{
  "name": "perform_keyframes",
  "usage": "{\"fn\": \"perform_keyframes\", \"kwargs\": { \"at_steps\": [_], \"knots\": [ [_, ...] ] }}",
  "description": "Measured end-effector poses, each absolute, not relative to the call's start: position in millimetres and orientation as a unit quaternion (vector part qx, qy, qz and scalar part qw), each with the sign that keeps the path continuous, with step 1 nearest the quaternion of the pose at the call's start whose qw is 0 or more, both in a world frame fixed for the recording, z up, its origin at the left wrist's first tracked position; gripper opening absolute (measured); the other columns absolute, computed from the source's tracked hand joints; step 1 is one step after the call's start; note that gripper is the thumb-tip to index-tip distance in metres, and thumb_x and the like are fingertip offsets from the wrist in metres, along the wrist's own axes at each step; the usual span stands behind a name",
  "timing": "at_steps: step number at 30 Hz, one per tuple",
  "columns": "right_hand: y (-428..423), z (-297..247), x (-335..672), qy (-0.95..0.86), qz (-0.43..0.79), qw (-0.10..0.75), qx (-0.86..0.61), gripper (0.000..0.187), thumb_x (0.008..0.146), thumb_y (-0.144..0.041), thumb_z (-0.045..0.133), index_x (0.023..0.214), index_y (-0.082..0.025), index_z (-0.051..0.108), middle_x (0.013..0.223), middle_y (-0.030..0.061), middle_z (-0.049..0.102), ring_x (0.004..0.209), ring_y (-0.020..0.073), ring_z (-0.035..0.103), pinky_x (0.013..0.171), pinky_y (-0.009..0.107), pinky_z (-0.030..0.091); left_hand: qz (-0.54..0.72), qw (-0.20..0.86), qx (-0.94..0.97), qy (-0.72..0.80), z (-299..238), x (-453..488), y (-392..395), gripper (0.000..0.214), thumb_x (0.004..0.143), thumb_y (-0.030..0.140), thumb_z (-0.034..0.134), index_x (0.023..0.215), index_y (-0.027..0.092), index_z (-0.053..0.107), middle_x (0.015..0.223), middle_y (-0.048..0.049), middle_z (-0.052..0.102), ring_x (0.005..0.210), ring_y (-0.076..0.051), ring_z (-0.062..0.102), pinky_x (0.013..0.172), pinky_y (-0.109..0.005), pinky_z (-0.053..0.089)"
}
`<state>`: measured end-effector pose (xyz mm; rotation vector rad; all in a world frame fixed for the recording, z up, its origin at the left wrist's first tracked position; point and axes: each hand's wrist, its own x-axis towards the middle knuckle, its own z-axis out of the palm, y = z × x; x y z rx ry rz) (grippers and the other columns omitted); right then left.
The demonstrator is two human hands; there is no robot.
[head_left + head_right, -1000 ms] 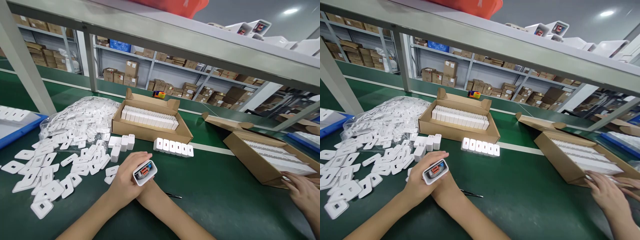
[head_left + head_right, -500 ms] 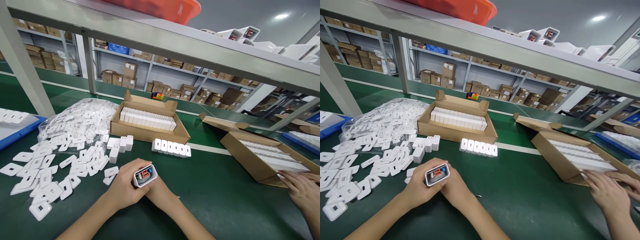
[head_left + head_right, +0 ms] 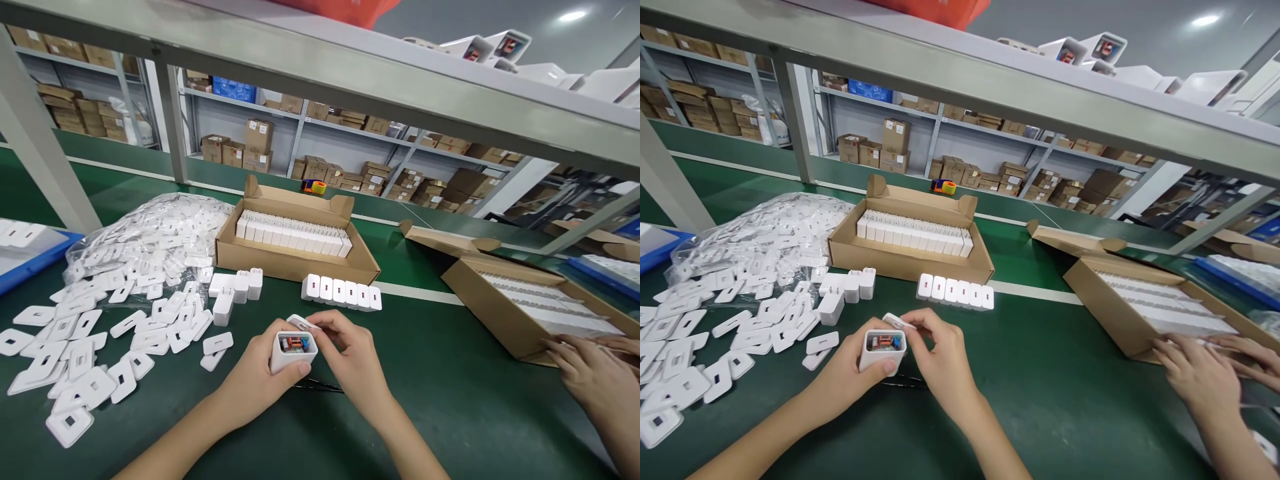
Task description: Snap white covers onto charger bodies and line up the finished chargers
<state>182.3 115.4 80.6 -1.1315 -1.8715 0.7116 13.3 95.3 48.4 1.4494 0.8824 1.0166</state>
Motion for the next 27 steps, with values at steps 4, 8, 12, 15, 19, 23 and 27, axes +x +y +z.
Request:
{"fn": "perform_keyframes", "kwargs": {
  "at_steps": [4,8,12,15,19,23,27],
  "knots": [
    [113,78,180,-0.730,0.243,0.445,-0.458,0.011,0.088,-0.025,0.057,0.086,-0.021,0.066,0.078,0.0015,0.072,0.069,0.0153,0.069,0.060,0.022,0.055,0.396,0.576,0.610,0.372,46,12,98,0.025,0.084,0.041,0.060,0.090,0.019,0.050,0.076,0.0031,0.053,0.067,-0.014,0.049,0.062,-0.024,0.037],
    [109,79,180,-0.774,0.214,0.411,-0.431,0.012,0.088,-0.019,0.056,0.085,-0.022,0.068,0.079,-0.0006,0.073,0.067,0.0133,0.069,0.059,0.021,0.054,0.383,0.578,0.616,0.374,43,13,96,0.024,0.084,0.038,0.060,0.095,0.018,0.053,0.079,0.0017,0.055,0.070,-0.015,0.051,0.064,-0.025,0.039],
    [104,78,181,-0.778,0.191,0.421,-0.425,0.013,0.088,-0.017,0.056,0.086,-0.023,0.068,0.079,-0.0009,0.072,0.066,0.0132,0.068,0.058,0.021,0.053,0.389,0.593,0.608,0.357,43,15,95,0.026,0.085,0.042,0.059,0.095,0.018,0.055,0.078,0.0018,0.054,0.069,-0.015,0.049,0.063,-0.024,0.038],
    [101,76,182,-0.768,0.176,0.444,-0.427,0.013,0.088,-0.016,0.057,0.087,-0.023,0.068,0.078,-0.0012,0.072,0.066,0.0125,0.068,0.057,0.020,0.052,0.380,0.587,0.616,0.363,46,13,96,0.027,0.085,0.042,0.059,0.096,0.018,0.055,0.077,0.0022,0.053,0.069,-0.015,0.048,0.063,-0.024,0.035],
    [100,78,180,-0.781,0.168,0.444,-0.406,0.013,0.088,-0.013,0.057,0.086,-0.022,0.067,0.079,-0.0005,0.071,0.069,0.0126,0.068,0.061,0.020,0.053,0.366,0.570,0.627,0.384,48,9,97,0.029,0.085,0.046,0.057,0.082,0.019,0.048,0.071,0.0047,0.045,0.064,-0.013,0.042,0.059,-0.024,0.030],
    [99,80,176,-0.775,0.178,0.440,-0.416,0.014,0.089,-0.015,0.055,0.086,-0.022,0.066,0.079,-0.0003,0.071,0.068,0.0132,0.068,0.059,0.021,0.054,0.372,0.573,0.627,0.375,49,9,97,0.026,0.085,0.044,0.057,0.087,0.019,0.050,0.074,0.0038,0.048,0.066,-0.014,0.044,0.061,-0.024,0.032],
    [98,81,174,-0.773,0.171,0.441,-0.423,0.013,0.089,-0.015,0.055,0.085,-0.022,0.066,0.079,-0.0003,0.071,0.066,0.0126,0.068,0.057,0.021,0.053,0.379,0.573,0.626,0.370,49,9,96,0.028,0.084,0.044,0.058,0.090,0.018,0.051,0.075,0.0029,0.049,0.068,-0.015,0.045,0.062,-0.025,0.033]
  ]
}}
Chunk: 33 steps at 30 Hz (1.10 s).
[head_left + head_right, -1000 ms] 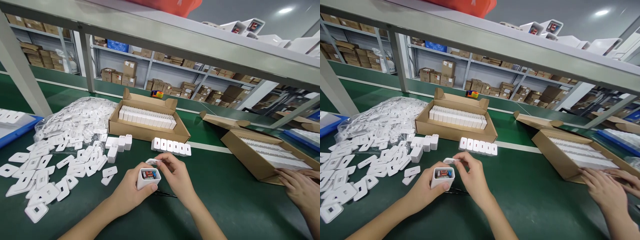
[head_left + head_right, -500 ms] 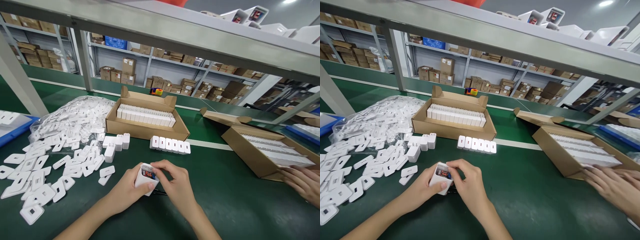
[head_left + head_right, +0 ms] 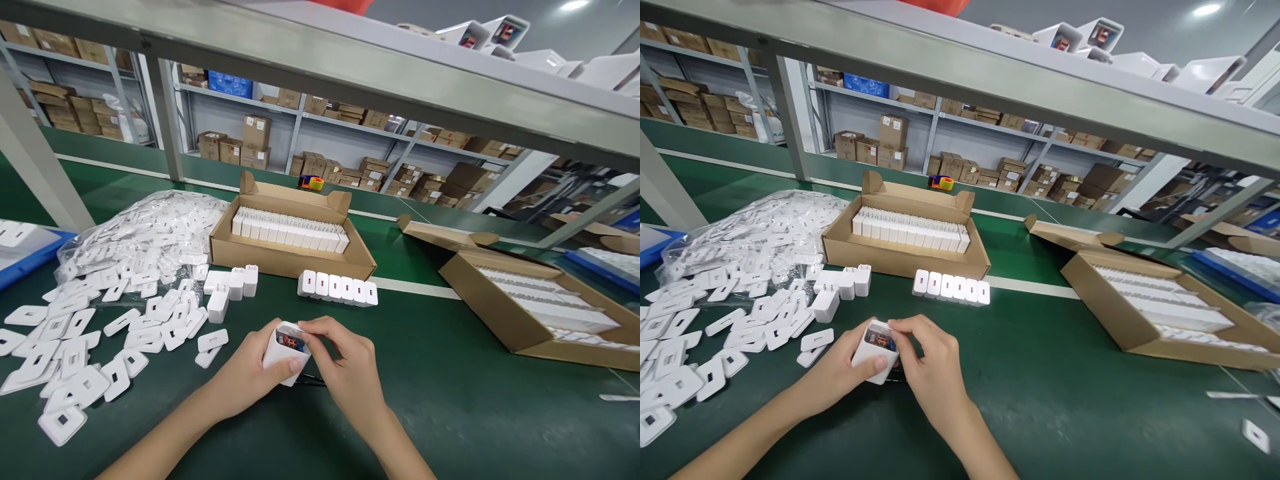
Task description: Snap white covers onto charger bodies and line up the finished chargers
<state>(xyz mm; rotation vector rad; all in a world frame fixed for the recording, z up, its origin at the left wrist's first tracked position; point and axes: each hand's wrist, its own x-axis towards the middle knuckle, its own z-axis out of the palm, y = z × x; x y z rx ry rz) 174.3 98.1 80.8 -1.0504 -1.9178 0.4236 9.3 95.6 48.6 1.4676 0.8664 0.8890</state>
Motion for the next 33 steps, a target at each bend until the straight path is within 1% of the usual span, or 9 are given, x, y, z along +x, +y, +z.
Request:
{"fn": "perform_keyframes", "kwargs": {
  "at_steps": [8,15,23,26,30,31,33],
  "knots": [
    [96,83,176,-0.803,0.113,0.448,-0.377,0.016,0.089,-0.007,0.055,0.090,-0.020,0.065,0.082,0.0003,0.071,0.072,0.0114,0.068,0.064,0.019,0.056,0.382,0.581,0.624,0.358,49,9,95,0.027,0.084,0.044,0.058,0.087,0.018,0.049,0.074,0.0036,0.048,0.066,-0.014,0.044,0.061,-0.025,0.032],
    [95,84,173,-0.820,0.083,0.447,-0.347,0.018,0.088,-0.004,0.056,0.092,-0.020,0.063,0.086,0.0023,0.071,0.080,0.0132,0.069,0.069,0.021,0.058,0.386,0.577,0.622,0.361,49,9,95,0.029,0.084,0.045,0.058,0.082,0.019,0.045,0.072,0.0045,0.046,0.065,-0.013,0.042,0.060,-0.024,0.031],
    [93,86,176,-0.827,0.109,0.425,-0.350,0.016,0.089,-0.004,0.056,0.094,-0.017,0.065,0.087,0.0033,0.071,0.079,0.0118,0.067,0.069,0.020,0.055,0.389,0.577,0.623,0.357,45,10,95,0.030,0.084,0.046,0.058,0.081,0.019,0.045,0.071,0.0046,0.046,0.064,-0.013,0.041,0.059,-0.024,0.030],
    [92,89,178,-0.833,0.144,0.402,-0.351,0.015,0.090,-0.007,0.056,0.093,-0.017,0.067,0.089,0.0042,0.072,0.082,0.0129,0.067,0.069,0.020,0.056,0.394,0.584,0.616,0.354,44,11,95,0.032,0.084,0.048,0.058,0.081,0.019,0.045,0.070,0.0047,0.045,0.064,-0.013,0.041,0.059,-0.024,0.030],
    [92,92,182,-0.842,0.178,0.377,-0.342,0.016,0.091,-0.010,0.055,0.092,-0.017,0.069,0.094,0.0056,0.072,0.088,0.0142,0.066,0.072,0.021,0.056,0.397,0.579,0.614,0.361,45,12,94,0.033,0.086,0.050,0.057,0.089,0.019,0.050,0.072,0.0035,0.049,0.065,-0.014,0.045,0.059,-0.024,0.033],
    [91,92,182,-0.842,0.179,0.377,-0.342,0.016,0.091,-0.010,0.054,0.092,-0.017,0.068,0.093,0.0053,0.072,0.087,0.0141,0.065,0.072,0.022,0.055,0.395,0.579,0.614,0.362,44,13,93,0.033,0.086,0.051,0.057,0.093,0.019,0.049,0.072,0.0033,0.051,0.064,-0.014,0.046,0.059,-0.024,0.034],
    [89,91,183,-0.842,0.181,0.380,-0.339,0.014,0.091,-0.010,0.055,0.094,-0.017,0.067,0.093,0.0050,0.071,0.087,0.0145,0.064,0.073,0.024,0.055,0.397,0.582,0.604,0.373,42,13,92,0.038,0.085,0.051,0.058,0.101,0.021,0.043,0.071,0.0041,0.052,0.062,-0.014,0.047,0.057,-0.024,0.036]
  ]
}}
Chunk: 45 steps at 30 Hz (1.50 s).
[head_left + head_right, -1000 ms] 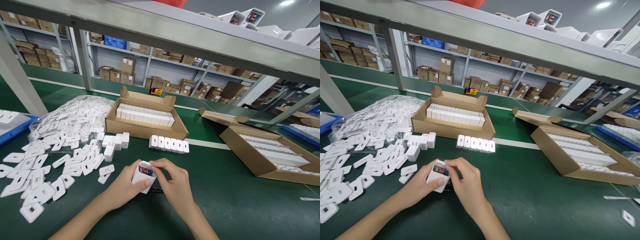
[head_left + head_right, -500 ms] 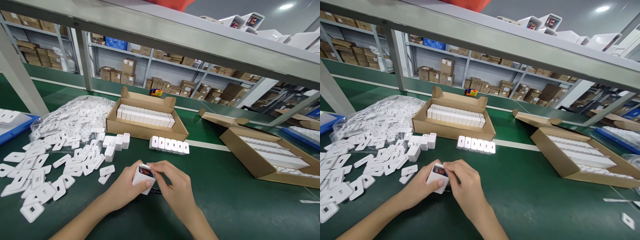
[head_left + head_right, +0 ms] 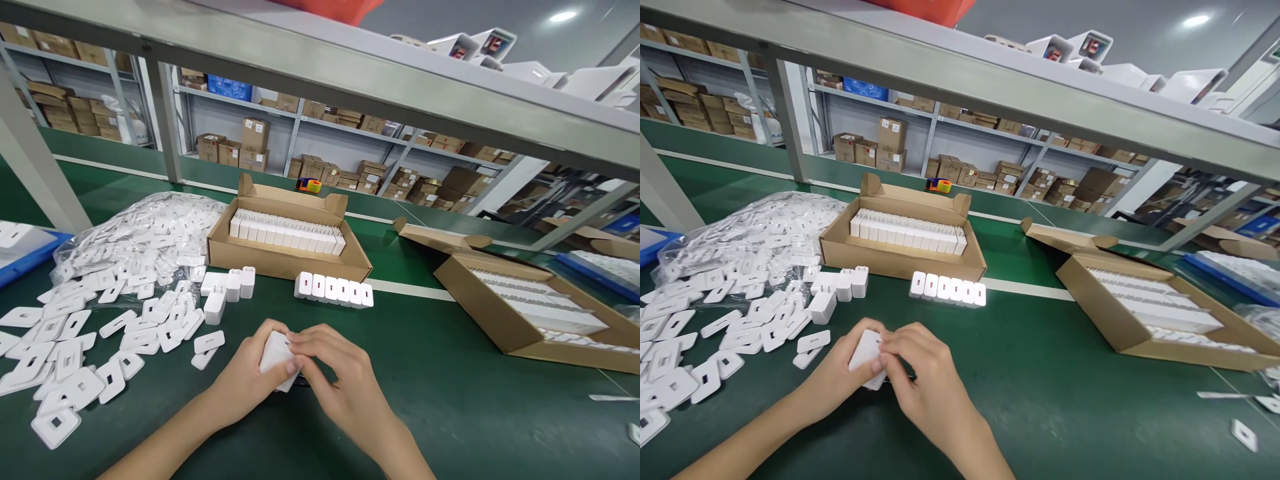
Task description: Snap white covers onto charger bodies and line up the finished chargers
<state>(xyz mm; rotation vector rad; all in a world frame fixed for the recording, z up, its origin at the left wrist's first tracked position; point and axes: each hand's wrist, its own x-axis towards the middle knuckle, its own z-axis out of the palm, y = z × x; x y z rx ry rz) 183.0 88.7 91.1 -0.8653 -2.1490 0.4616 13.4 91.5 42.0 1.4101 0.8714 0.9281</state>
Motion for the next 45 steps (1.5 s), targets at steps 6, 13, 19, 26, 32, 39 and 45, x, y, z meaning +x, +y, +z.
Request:
{"fn": "perform_keyframes", "kwargs": {
  "at_steps": [6,13,19,26,32,39,45],
  "knots": [
    [75,76,184,-0.818,0.232,0.383,-0.361,0.025,0.087,-0.013,0.059,0.110,-0.022,0.058,0.108,0.0051,0.064,0.105,0.0175,0.058,0.087,0.031,0.052,0.425,0.587,0.586,0.362,36,13,89,0.039,0.086,0.050,0.058,0.104,0.025,0.034,0.075,0.0054,0.050,0.061,-0.013,0.049,0.056,-0.023,0.042],
    [77,73,183,-0.746,0.361,0.344,-0.443,0.024,0.087,-0.021,0.059,0.110,-0.023,0.059,0.108,0.0039,0.062,0.097,0.0175,0.061,0.084,0.032,0.052,0.422,0.650,0.531,0.342,44,13,92,0.036,0.086,0.055,0.056,0.094,0.024,0.038,0.069,0.0064,0.053,0.054,-0.011,0.053,0.047,-0.021,0.045],
    [96,78,183,-0.601,0.604,0.313,-0.419,0.029,0.082,-0.044,0.068,0.087,-0.017,0.058,0.079,0.0008,0.064,0.068,0.0146,0.065,0.064,0.028,0.052,0.335,0.705,0.529,0.334,47,10,96,0.037,0.089,0.059,0.051,0.091,0.024,0.039,0.070,0.0034,0.063,0.063,-0.014,0.059,0.055,-0.022,0.045],
    [104,54,184,-0.522,0.591,0.418,-0.451,0.029,0.081,-0.042,0.068,0.083,-0.014,0.064,0.073,0.0035,0.065,0.065,0.0145,0.061,0.064,0.028,0.052,0.362,0.722,0.494,0.321,41,10,103,0.048,0.089,0.062,0.048,0.113,0.021,0.042,0.084,-0.0025,0.066,0.069,-0.016,0.060,0.066,-0.031,0.049],
    [99,48,178,-0.575,0.468,0.464,-0.484,0.022,0.080,-0.038,0.069,0.089,-0.017,0.069,0.088,0.0053,0.066,0.080,0.0173,0.063,0.075,0.030,0.053,0.401,0.735,0.393,0.379,41,9,108,0.047,0.078,0.050,0.070,0.105,0.018,0.051,0.079,0.0012,0.058,0.065,-0.011,0.052,0.067,-0.025,0.046],
    [89,57,180,-0.787,0.250,0.352,-0.442,0.020,0.089,-0.025,0.058,0.108,-0.023,0.052,0.145,0.0110,0.045,0.130,0.0229,0.048,0.096,0.040,0.052,0.400,0.749,0.389,0.358,49,5,108,0.037,0.080,0.053,0.063,0.090,0.019,0.053,0.081,0.0007,0.054,0.072,-0.011,0.050,0.065,-0.022,0.044],
    [96,50,185,-0.850,0.113,0.355,-0.372,0.013,0.091,-0.018,0.057,0.101,-0.022,0.050,0.130,0.0135,0.057,0.121,0.0235,0.056,0.091,0.040,0.056,0.394,0.658,0.483,0.422,46,4,111,0.039,0.085,0.049,0.054,0.108,0.018,0.058,0.105,-0.0073,0.061,0.094,-0.022,0.057,0.085,-0.035,0.047]
  ]
}}
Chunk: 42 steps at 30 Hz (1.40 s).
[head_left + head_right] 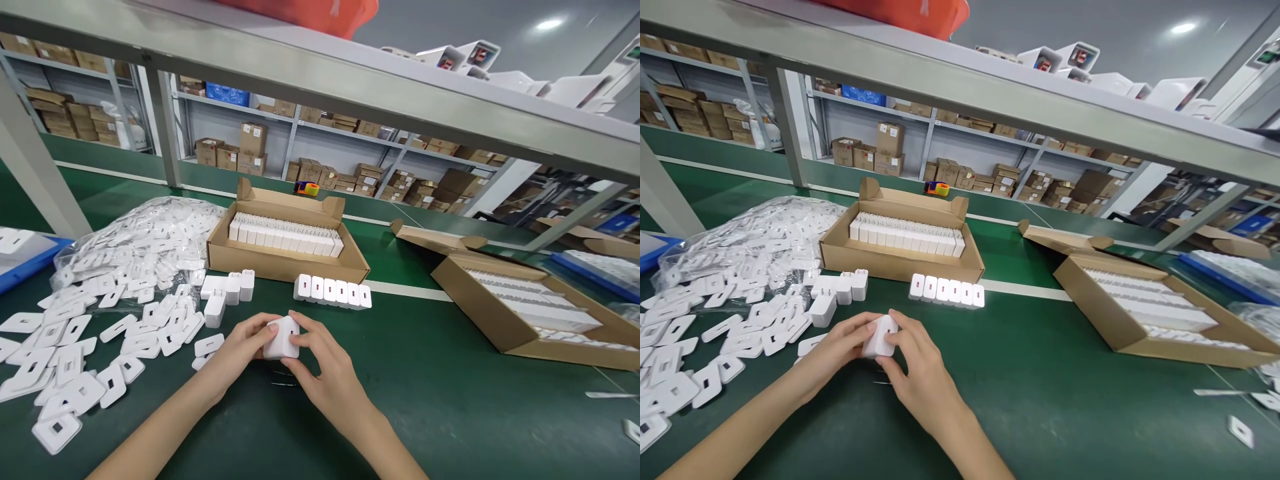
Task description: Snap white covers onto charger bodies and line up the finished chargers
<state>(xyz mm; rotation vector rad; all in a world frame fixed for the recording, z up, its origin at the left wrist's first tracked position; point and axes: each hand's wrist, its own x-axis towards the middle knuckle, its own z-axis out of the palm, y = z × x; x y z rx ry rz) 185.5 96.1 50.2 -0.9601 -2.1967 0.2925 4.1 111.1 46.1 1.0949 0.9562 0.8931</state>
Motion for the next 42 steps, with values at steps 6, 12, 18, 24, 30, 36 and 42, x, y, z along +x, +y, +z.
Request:
{"fn": "perform_keyframes", "kwargs": {
  "at_steps": [6,12,18,24,30,36,42],
  "knots": [
    [116,25,192,-0.889,-0.026,0.287,-0.356,0.010,0.093,-0.012,0.045,0.099,-0.018,0.051,0.125,0.0178,0.058,0.119,0.0267,0.056,0.084,0.043,0.059,0.389,0.517,0.559,0.519,36,4,117,0.033,0.085,0.041,0.051,0.107,0.018,0.059,0.112,-0.0087,0.063,0.088,-0.024,0.058,0.086,-0.040,0.045],
    [139,26,186,-0.904,-0.084,0.223,-0.354,0.014,0.092,-0.010,0.046,0.098,-0.015,0.058,0.128,0.0195,0.058,0.117,0.0300,0.055,0.091,0.048,0.055,0.353,0.492,0.601,0.522,40,8,114,0.029,0.085,0.037,0.050,0.104,0.018,0.061,0.102,-0.0073,0.067,0.082,-0.022,0.059,0.076,-0.035,0.047],
    [173,29,178,-0.904,-0.143,0.179,-0.361,0.012,0.090,-0.011,0.052,0.096,-0.012,0.062,0.126,0.0208,0.059,0.115,0.0331,0.055,0.098,0.054,0.048,0.353,0.466,0.612,0.533,39,4,117,0.032,0.088,0.037,0.045,0.105,0.016,0.060,0.104,-0.0091,0.066,0.084,-0.022,0.060,0.080,-0.036,0.048],
    [187,29,178,-0.889,-0.168,0.161,-0.394,0.013,0.090,-0.011,0.052,0.097,-0.014,0.062,0.129,0.0178,0.058,0.124,0.0353,0.048,0.105,0.064,0.035,0.340,0.448,0.628,0.537,43,5,114,0.026,0.088,0.036,0.046,0.099,0.019,0.062,0.099,-0.0062,0.068,0.083,-0.022,0.061,0.077,-0.034,0.047],
    [195,26,178,-0.878,-0.179,0.154,-0.417,0.017,0.091,-0.012,0.048,0.102,-0.016,0.060,0.133,0.0149,0.057,0.124,0.0358,0.047,0.103,0.067,0.035,0.320,0.436,0.653,0.530,45,6,110,0.023,0.089,0.033,0.044,0.097,0.020,0.062,0.098,-0.0060,0.068,0.085,-0.023,0.062,0.076,-0.033,0.047],
    [199,25,179,-0.870,-0.182,0.157,-0.430,0.019,0.091,-0.011,0.047,0.104,-0.015,0.060,0.133,0.0156,0.056,0.123,0.0365,0.048,0.102,0.068,0.035,0.297,0.422,0.678,0.524,46,6,109,0.023,0.091,0.031,0.042,0.098,0.020,0.062,0.098,-0.0063,0.067,0.088,-0.024,0.062,0.077,-0.034,0.047],
    [198,23,179,-0.869,-0.169,0.167,-0.433,0.017,0.091,-0.011,0.047,0.102,-0.014,0.059,0.132,0.0154,0.057,0.120,0.0356,0.050,0.102,0.067,0.036,0.257,0.389,0.727,0.504,41,7,106,0.022,0.092,0.026,0.042,0.099,0.020,0.063,0.100,-0.0077,0.066,0.094,-0.027,0.061,0.081,-0.038,0.045]
  ]
}}
